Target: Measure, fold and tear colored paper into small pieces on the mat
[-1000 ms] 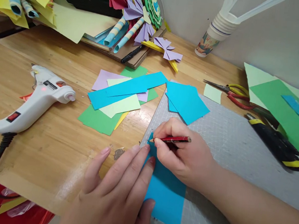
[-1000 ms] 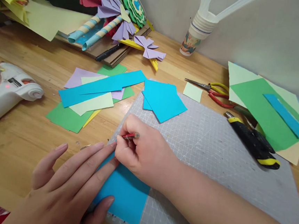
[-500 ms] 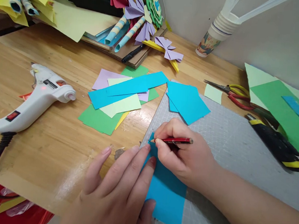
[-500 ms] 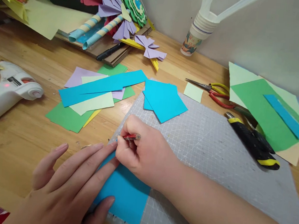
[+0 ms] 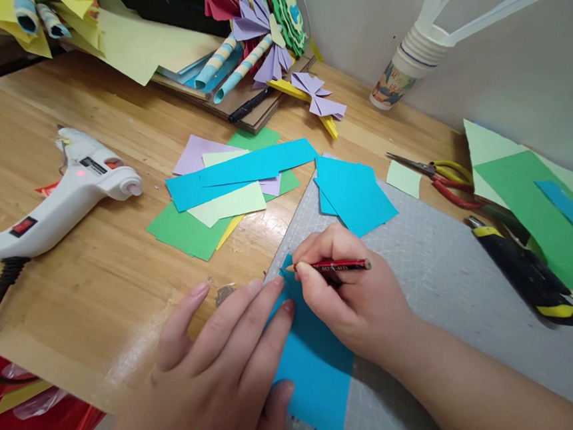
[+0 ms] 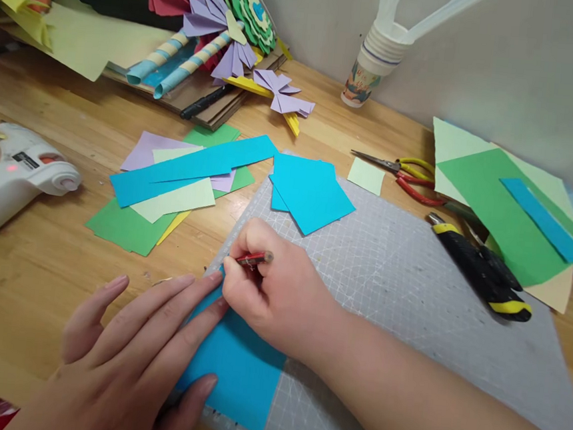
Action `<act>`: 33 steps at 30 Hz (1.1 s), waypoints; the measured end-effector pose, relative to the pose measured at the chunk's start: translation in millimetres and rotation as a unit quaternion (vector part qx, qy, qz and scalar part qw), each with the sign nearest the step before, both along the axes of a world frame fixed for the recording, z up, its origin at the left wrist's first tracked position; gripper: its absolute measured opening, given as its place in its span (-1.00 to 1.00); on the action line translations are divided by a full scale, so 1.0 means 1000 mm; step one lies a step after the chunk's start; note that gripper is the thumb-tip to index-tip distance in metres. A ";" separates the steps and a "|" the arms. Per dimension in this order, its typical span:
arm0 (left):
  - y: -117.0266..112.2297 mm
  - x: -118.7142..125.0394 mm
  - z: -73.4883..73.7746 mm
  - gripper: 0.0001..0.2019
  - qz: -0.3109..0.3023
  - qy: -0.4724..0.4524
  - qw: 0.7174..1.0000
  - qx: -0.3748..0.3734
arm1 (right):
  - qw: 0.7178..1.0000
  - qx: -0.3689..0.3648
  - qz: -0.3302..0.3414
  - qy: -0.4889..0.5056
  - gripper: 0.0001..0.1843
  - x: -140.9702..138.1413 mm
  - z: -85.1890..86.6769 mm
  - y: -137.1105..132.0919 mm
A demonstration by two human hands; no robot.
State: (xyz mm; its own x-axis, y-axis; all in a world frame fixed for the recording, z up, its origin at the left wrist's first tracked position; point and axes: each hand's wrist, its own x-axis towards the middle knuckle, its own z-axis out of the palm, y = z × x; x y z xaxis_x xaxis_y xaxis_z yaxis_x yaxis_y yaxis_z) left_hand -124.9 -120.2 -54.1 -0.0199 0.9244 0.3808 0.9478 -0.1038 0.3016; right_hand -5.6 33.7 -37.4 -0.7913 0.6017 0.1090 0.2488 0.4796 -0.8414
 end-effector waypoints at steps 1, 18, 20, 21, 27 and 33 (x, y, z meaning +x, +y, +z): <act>0.000 0.000 0.000 -0.58 0.002 -0.001 1.000 -0.003 | 1.000 0.002 0.001 -0.003 -0.88 0.000 0.000 0.000; 0.001 0.001 0.006 -0.62 0.016 0.008 0.998 -0.054 | 0.984 -0.097 -0.081 0.129 -0.88 -0.003 -0.004 0.003; 0.001 0.000 0.007 -0.62 0.014 0.017 0.999 -0.050 | 0.973 -0.119 -0.119 0.156 -0.92 -0.001 -0.003 0.006; 0.001 -0.001 0.008 -0.62 0.012 0.022 0.999 -0.047 | 0.974 -0.114 -0.126 0.148 -0.90 0.001 0.000 0.009; -0.002 -0.003 0.016 -0.62 0.028 0.007 0.998 -0.058 | 0.986 0.032 -0.077 -0.142 -0.88 0.019 0.035 0.013; -0.002 0.000 0.018 -0.69 0.029 0.024 0.997 -0.069 | 0.976 0.015 -0.053 -0.211 -0.69 0.024 0.038 0.000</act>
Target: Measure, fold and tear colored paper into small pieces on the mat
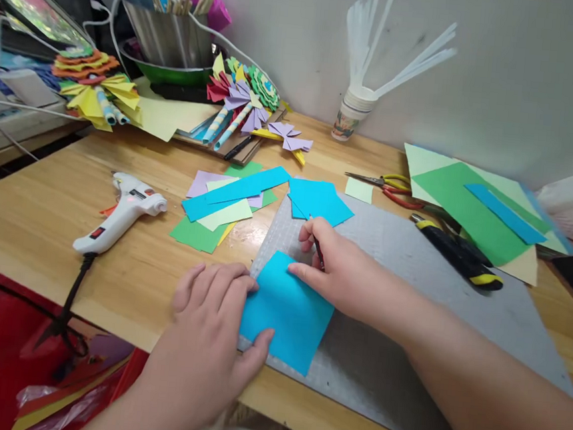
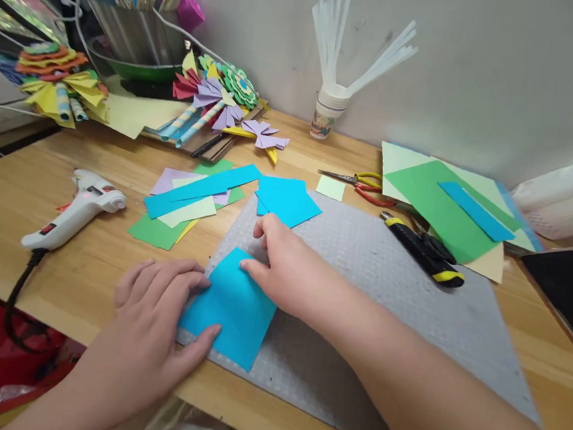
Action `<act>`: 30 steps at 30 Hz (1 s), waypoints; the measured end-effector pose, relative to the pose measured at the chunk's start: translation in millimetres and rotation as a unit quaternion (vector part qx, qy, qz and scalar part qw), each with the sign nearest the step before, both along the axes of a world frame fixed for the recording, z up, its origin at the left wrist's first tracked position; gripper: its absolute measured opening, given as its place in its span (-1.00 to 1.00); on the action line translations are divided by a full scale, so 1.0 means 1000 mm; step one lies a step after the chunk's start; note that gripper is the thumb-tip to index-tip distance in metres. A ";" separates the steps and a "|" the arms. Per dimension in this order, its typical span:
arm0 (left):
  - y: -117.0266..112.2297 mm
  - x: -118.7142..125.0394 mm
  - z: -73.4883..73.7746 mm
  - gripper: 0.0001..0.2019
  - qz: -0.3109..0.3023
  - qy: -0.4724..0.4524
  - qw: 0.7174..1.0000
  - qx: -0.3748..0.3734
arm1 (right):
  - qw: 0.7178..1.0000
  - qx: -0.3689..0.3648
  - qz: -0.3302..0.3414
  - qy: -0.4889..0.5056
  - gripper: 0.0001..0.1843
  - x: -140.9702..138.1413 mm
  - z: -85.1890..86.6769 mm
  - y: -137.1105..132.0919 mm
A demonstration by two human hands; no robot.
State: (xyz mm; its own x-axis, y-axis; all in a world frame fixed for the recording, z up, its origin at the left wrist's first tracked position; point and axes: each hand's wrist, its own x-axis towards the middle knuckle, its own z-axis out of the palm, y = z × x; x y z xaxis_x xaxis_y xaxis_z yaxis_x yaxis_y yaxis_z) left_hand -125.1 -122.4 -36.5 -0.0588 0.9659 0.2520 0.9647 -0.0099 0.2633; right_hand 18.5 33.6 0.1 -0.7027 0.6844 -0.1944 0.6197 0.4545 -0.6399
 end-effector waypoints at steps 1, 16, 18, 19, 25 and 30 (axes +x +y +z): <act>0.000 0.000 0.000 -0.69 0.000 0.001 1.000 0.000 | 1.000 -0.008 0.007 0.007 -0.68 0.001 -0.002 -0.002; 0.040 0.050 0.034 -0.53 -0.011 -0.109 0.979 0.172 | 0.836 0.488 0.018 0.251 -0.74 0.121 0.011 -0.006; 0.052 0.072 0.036 -0.55 -0.079 -0.076 0.974 0.196 | 0.804 0.550 0.089 0.206 -0.77 0.140 0.003 -0.008; 0.057 0.083 0.035 -0.63 -0.117 -0.051 0.972 0.196 | 0.800 0.561 0.118 0.180 -0.79 0.147 -0.002 -0.010; 0.078 0.114 0.023 -0.83 -0.235 0.096 0.967 0.039 | 0.924 0.350 0.128 0.084 -0.77 0.174 -0.030 -0.021; 0.090 0.115 0.031 -0.87 -0.228 0.045 0.966 -0.113 | 0.980 0.173 0.065 0.069 -0.80 0.180 -0.022 -0.018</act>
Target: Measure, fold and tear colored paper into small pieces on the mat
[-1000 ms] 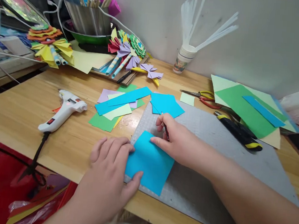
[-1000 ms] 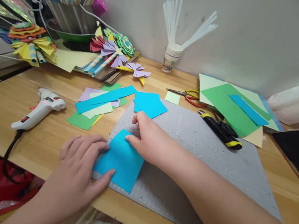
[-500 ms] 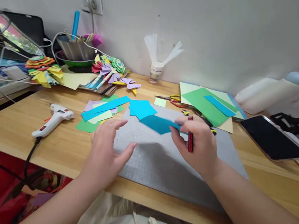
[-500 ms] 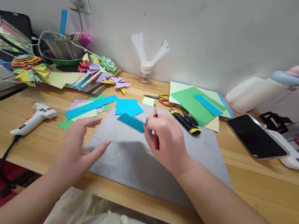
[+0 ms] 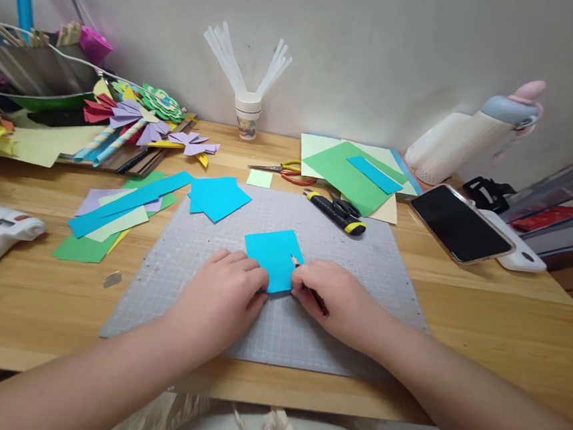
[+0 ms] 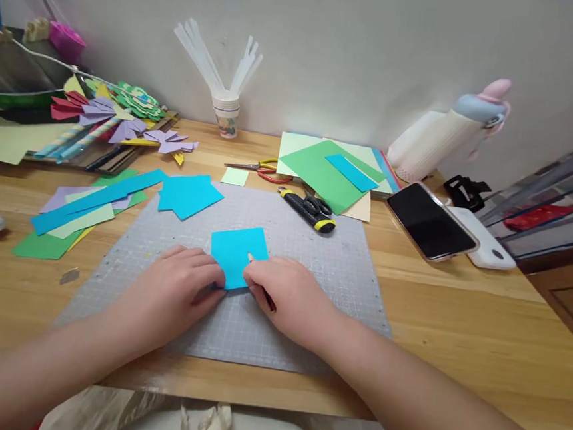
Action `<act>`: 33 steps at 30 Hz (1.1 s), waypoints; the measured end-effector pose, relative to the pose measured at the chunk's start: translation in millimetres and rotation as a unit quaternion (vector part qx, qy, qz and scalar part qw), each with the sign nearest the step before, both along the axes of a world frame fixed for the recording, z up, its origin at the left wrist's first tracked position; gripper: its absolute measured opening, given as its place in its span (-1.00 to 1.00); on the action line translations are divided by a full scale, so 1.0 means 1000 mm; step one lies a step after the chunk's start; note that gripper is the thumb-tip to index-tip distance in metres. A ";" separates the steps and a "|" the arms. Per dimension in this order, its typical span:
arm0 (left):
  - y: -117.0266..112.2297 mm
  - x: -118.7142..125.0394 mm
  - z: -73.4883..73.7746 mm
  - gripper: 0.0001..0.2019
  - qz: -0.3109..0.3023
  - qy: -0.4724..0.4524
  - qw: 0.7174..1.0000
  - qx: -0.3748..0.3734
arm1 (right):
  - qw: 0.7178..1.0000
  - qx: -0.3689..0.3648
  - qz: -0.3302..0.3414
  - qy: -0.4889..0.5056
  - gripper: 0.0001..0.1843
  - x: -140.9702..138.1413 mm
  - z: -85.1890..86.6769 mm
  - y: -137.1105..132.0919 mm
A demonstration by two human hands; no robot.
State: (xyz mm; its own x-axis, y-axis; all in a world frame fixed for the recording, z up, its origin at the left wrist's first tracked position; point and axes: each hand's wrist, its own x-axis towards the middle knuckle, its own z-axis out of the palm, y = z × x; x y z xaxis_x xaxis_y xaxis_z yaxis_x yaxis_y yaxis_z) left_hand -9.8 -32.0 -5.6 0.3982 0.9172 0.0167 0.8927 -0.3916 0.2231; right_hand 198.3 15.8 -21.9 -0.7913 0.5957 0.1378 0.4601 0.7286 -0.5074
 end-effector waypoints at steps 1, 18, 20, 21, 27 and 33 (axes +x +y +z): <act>0.005 -0.001 0.003 -0.87 0.003 -0.008 1.000 -0.028 | 1.000 -0.027 -0.011 0.001 -0.83 -0.001 0.003 0.002; 0.056 -0.032 -0.012 -0.89 -0.052 -0.151 0.978 -0.131 | 0.980 -0.151 -0.120 0.055 -0.87 -0.019 -0.009 0.023; 0.055 -0.031 -0.013 -0.88 -0.052 -0.150 0.979 -0.129 | 0.982 -0.145 -0.114 0.047 -0.86 -0.018 -0.010 0.022; 0.055 -0.030 -0.013 -0.88 -0.051 -0.149 0.979 -0.128 | 0.984 -0.137 -0.109 0.042 -0.86 -0.018 -0.010 0.021; 0.054 -0.030 -0.015 -0.88 -0.040 -0.147 0.980 -0.130 | 0.994 0.026 -0.031 0.097 -0.75 -0.013 -0.009 0.007; 0.053 -0.030 -0.017 -0.88 -0.048 -0.152 0.979 -0.124 | 0.984 0.076 0.154 0.037 -0.77 -0.014 -0.002 -0.006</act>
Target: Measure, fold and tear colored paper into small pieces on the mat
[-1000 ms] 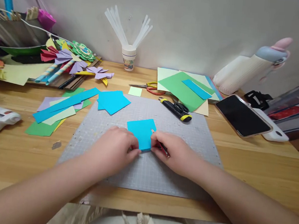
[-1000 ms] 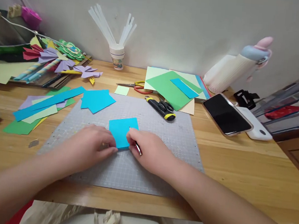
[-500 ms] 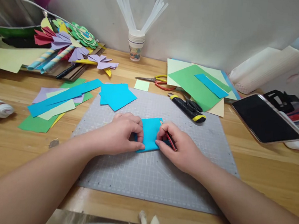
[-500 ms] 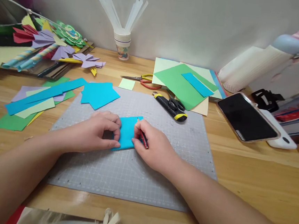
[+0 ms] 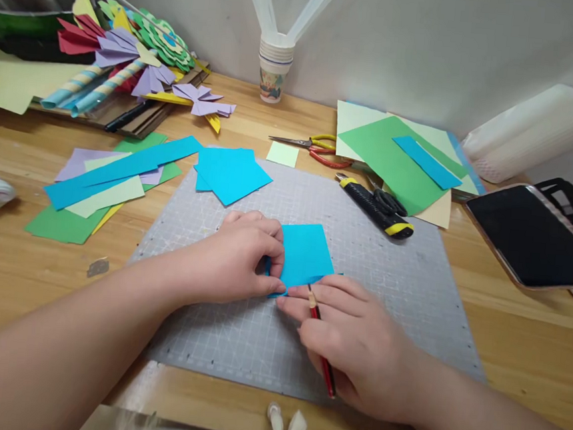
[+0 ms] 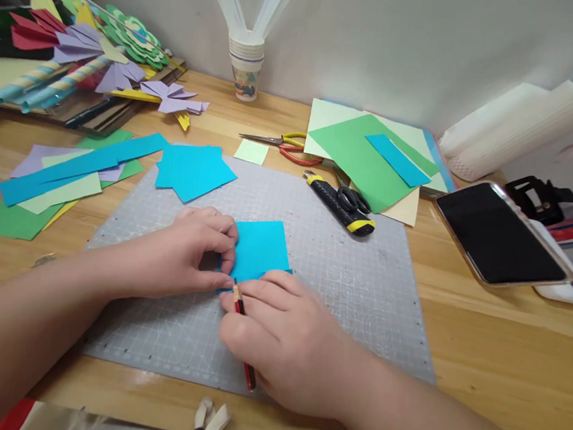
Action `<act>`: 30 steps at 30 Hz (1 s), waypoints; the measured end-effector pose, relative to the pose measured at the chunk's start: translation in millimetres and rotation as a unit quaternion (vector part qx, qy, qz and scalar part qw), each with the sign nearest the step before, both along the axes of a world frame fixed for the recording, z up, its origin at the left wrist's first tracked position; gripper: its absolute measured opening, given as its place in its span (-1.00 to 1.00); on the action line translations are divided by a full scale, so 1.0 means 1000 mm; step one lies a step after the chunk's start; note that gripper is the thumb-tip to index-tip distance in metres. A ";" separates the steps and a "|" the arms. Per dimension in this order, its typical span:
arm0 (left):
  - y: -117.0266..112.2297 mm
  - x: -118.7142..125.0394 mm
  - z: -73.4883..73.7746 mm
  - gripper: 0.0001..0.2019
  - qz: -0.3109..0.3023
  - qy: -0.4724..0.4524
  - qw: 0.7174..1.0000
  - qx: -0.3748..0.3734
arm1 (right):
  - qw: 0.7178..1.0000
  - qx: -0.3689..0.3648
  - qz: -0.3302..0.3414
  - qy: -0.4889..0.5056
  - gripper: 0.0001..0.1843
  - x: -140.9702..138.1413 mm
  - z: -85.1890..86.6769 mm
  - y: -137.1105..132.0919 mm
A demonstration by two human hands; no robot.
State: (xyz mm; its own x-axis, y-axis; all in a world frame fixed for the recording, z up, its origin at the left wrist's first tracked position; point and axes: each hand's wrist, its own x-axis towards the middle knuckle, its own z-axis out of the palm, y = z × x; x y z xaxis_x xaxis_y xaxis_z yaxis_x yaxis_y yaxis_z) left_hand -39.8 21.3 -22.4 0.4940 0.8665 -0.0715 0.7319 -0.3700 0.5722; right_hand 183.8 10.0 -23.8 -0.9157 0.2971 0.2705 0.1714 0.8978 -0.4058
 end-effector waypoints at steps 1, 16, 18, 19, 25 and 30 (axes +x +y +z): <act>0.000 0.000 0.000 -0.88 -0.001 0.000 1.000 0.000 | 1.000 0.010 0.000 0.000 -0.75 -0.001 -0.001 -0.001; 0.005 -0.013 0.000 -0.93 -0.003 -0.029 1.000 0.006 | 1.000 -0.008 -0.008 -0.019 -0.72 -0.005 -0.002 -0.001; 0.006 -0.013 -0.001 -0.92 -0.001 -0.032 0.999 0.010 | 1.000 -0.011 -0.003 -0.019 -0.71 -0.005 -0.003 -0.001; 0.006 -0.013 -0.001 -0.92 -0.002 -0.033 0.999 0.010 | 1.000 -0.012 0.000 -0.017 -0.71 -0.005 -0.003 -0.001; 0.005 -0.013 -0.001 -0.92 -0.002 -0.032 0.999 0.009 | 1.000 -0.011 0.005 -0.009 -0.73 -0.005 -0.002 0.000; 0.006 -0.013 -0.001 -0.94 -0.006 -0.027 1.000 0.010 | 0.999 -0.040 -0.008 -0.007 -0.71 -0.005 -0.002 0.000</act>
State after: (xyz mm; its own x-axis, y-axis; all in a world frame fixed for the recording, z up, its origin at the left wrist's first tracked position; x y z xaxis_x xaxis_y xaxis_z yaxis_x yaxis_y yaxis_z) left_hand -52.7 27.5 -23.0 0.5069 0.8616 -0.0265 0.6954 -0.3905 0.6033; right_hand 179.1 9.5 -26.1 -0.9146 0.3314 0.2318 0.1918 0.8600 -0.4729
